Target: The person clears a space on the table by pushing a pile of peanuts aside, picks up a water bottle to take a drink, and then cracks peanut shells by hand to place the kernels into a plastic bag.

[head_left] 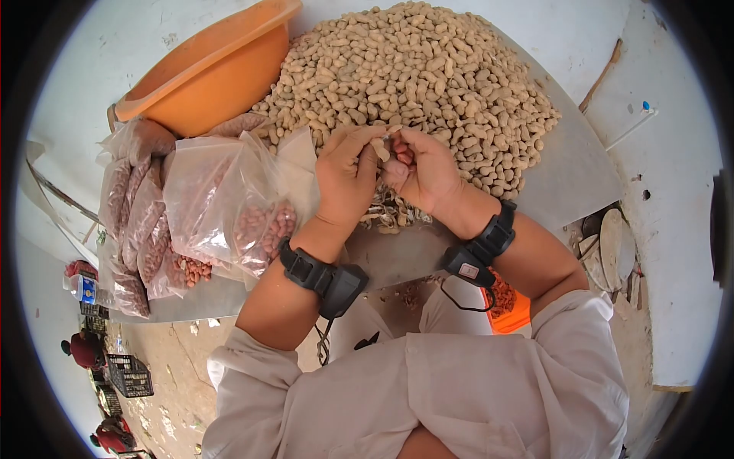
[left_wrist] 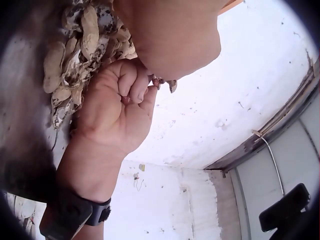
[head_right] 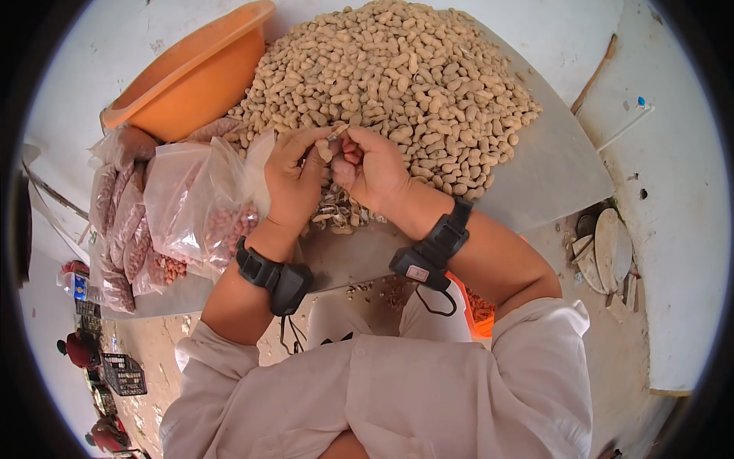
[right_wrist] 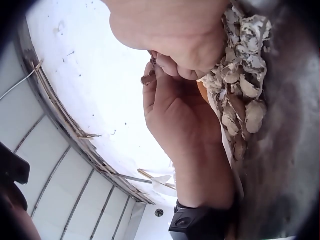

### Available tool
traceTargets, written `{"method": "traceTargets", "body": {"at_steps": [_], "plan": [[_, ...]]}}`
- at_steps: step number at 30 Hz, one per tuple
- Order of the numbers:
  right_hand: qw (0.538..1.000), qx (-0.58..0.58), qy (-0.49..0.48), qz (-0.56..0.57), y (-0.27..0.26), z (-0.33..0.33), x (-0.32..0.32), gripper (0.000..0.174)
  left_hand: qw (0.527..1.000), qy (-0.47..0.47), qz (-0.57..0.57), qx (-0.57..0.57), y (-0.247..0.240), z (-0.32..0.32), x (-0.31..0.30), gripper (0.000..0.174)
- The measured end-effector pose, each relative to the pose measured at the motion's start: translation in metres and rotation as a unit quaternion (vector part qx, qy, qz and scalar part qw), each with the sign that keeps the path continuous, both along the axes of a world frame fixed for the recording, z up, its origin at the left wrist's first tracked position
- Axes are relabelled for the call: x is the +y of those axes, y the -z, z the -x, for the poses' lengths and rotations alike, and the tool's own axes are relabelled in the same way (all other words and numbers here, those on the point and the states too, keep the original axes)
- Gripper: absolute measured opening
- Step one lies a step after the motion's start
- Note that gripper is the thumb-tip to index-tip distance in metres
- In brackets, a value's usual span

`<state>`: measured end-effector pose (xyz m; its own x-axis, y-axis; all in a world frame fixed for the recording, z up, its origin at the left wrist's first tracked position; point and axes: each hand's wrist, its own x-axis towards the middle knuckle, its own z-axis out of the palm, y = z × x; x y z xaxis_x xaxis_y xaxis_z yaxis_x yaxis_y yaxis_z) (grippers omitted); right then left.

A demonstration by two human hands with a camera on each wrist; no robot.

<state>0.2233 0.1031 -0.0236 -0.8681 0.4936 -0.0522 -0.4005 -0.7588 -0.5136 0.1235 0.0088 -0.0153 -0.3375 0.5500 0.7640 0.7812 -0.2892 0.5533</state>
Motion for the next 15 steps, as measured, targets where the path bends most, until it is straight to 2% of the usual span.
{"method": "traceTargets", "body": {"at_steps": [5, 8, 11, 15], "plan": [[1.000, 0.011, -0.019, -0.007, 0.002, 0.000, 0.002, 0.016, 0.998, -0.023, -0.015, 0.063, -0.004, 0.002, 0.000, 0.022], [0.999, 0.008, 0.011, -0.051, -0.005, -0.004, 0.002, 0.013, 0.999, -0.006, -0.031, 0.005, -0.002, 0.006, -0.001, 0.025], [0.994, -0.020, 0.087, -0.070, -0.012, -0.008, 0.009, 0.011, 0.999, 0.038, 0.031, -0.021, -0.001, 0.009, -0.005, 0.019], [0.991, -0.003, 0.096, -0.089, -0.023, -0.019, 0.019, 0.012, 0.989, 0.117, 0.095, 0.005, 0.004, 0.008, -0.004, 0.019]]}}
